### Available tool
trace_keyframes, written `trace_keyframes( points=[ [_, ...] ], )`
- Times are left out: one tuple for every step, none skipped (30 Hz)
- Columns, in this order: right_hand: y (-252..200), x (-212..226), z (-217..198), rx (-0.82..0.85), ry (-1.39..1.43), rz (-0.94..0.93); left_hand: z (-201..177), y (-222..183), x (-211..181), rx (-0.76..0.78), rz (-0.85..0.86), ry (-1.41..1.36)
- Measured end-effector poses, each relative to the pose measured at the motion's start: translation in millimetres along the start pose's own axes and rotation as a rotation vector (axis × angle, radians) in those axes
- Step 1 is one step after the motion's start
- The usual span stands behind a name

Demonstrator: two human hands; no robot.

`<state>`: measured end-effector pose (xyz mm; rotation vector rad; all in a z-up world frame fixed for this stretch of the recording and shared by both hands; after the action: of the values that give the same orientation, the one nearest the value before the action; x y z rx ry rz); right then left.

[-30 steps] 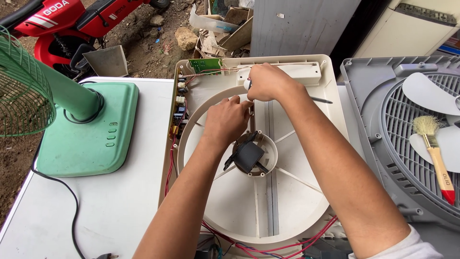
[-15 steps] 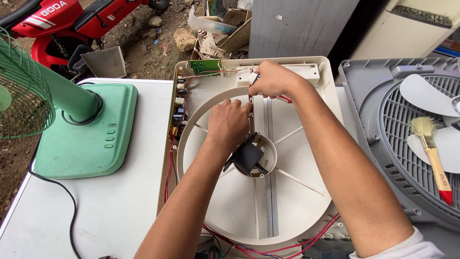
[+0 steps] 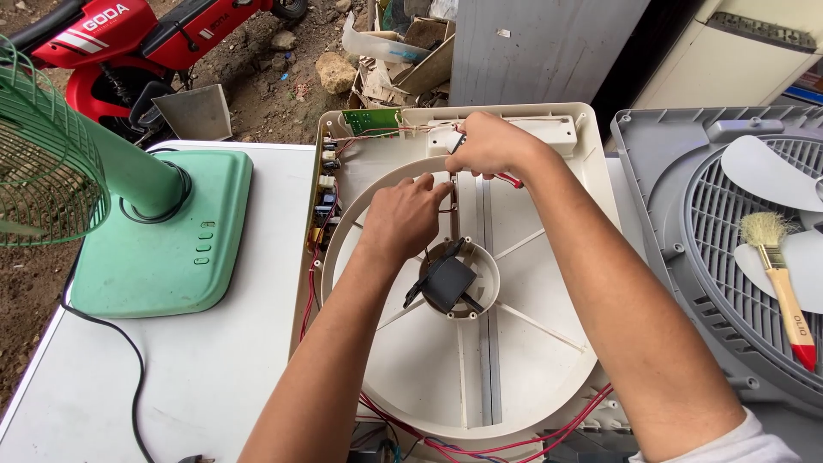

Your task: Disassembling a motor unit from a fan assembly using a screwdriver and manual wire disconnection.

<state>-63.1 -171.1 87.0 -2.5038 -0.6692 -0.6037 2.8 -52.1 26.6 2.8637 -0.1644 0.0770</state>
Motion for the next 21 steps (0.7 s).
trace_keyframes(
  points=[
    [-1.2,-0.2,1.0,0.001,0.000,-0.001,1.8,1.1,-0.8,0.000,-0.001,0.000],
    [-2.5,0.6,1.9,-0.012,-0.039,-0.018,2.4,2.4,-3.0,-0.011,0.022,0.050],
    [-3.5,1.5,2.5,-0.025,-0.077,-0.034,3.1,4.2,-5.0,-0.022,0.046,0.101],
    [-2.9,1.9,2.2,-0.025,-0.077,-0.035,9.2,5.5,-4.3,-0.022,0.045,0.101],
    [-2.2,2.7,0.8,-0.041,-0.076,-0.039,15.1,7.0,-3.5,-0.018,0.048,0.123],
    [-1.4,3.6,-0.7,-0.057,-0.075,-0.042,21.1,8.6,-2.7,-0.014,0.050,0.144],
    [7.3,0.1,3.2,-0.056,-0.075,-0.043,19.3,7.4,-3.3,-0.014,0.050,0.145],
    [16.1,-4.6,4.7,-0.076,0.009,-0.025,18.7,6.1,-3.4,-0.001,0.043,0.106],
    [25.1,-9.3,6.2,-0.096,0.092,-0.008,18.2,5.0,-3.4,0.012,0.037,0.067],
    [25.3,-9.8,4.9,-0.097,0.092,-0.008,19.8,5.2,-1.7,0.012,0.037,0.067],
    [25.2,-11.2,2.4,-0.115,0.104,-0.001,21.4,5.3,-0.6,0.006,0.040,0.060],
    [25.1,-12.7,0.1,-0.133,0.117,0.007,23.0,5.3,0.5,0.001,0.042,0.052],
    [27.5,-14.8,-0.5,-0.134,0.115,0.008,22.2,5.5,0.6,0.000,0.042,0.051],
    [29.8,-16.5,-1.0,-0.142,0.089,0.004,21.6,5.5,0.8,0.000,0.043,0.047],
    [32.0,-17.7,-1.0,-0.148,0.062,0.000,21.0,4.9,1.1,0.000,0.043,0.042],
    [22.6,-13.2,-2.4,-0.148,0.060,0.000,22.6,4.9,1.8,-0.001,0.041,0.041],
    [13.9,-9.3,-2.4,-0.128,0.019,0.015,23.9,5.4,2.4,-0.003,0.048,0.043],
    [5.2,-5.6,-2.6,-0.108,-0.023,0.030,25.1,6.2,2.9,-0.005,0.055,0.046],
    [7.4,-4.0,-0.8,-0.107,-0.022,0.032,24.1,5.9,3.2,-0.005,0.055,0.045],
    [9.8,-2.1,2.2,-0.090,-0.047,0.026,23.5,5.7,3.3,0.002,0.061,0.038],
    [12.8,0.1,5.0,-0.073,-0.072,0.020,22.9,6.0,3.9,0.007,0.066,0.032]
  ],
)
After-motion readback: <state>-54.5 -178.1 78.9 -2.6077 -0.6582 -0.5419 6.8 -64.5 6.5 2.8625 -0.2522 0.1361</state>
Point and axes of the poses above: each hand's wrist, its own y-axis towards the middle knuckle, its own z-axis out of the palm, x = y × z, the point moved 6 cm from there along y, towards the middle knuckle, and after that the axes turned 13 degrees about z, right-handed, at the moved point
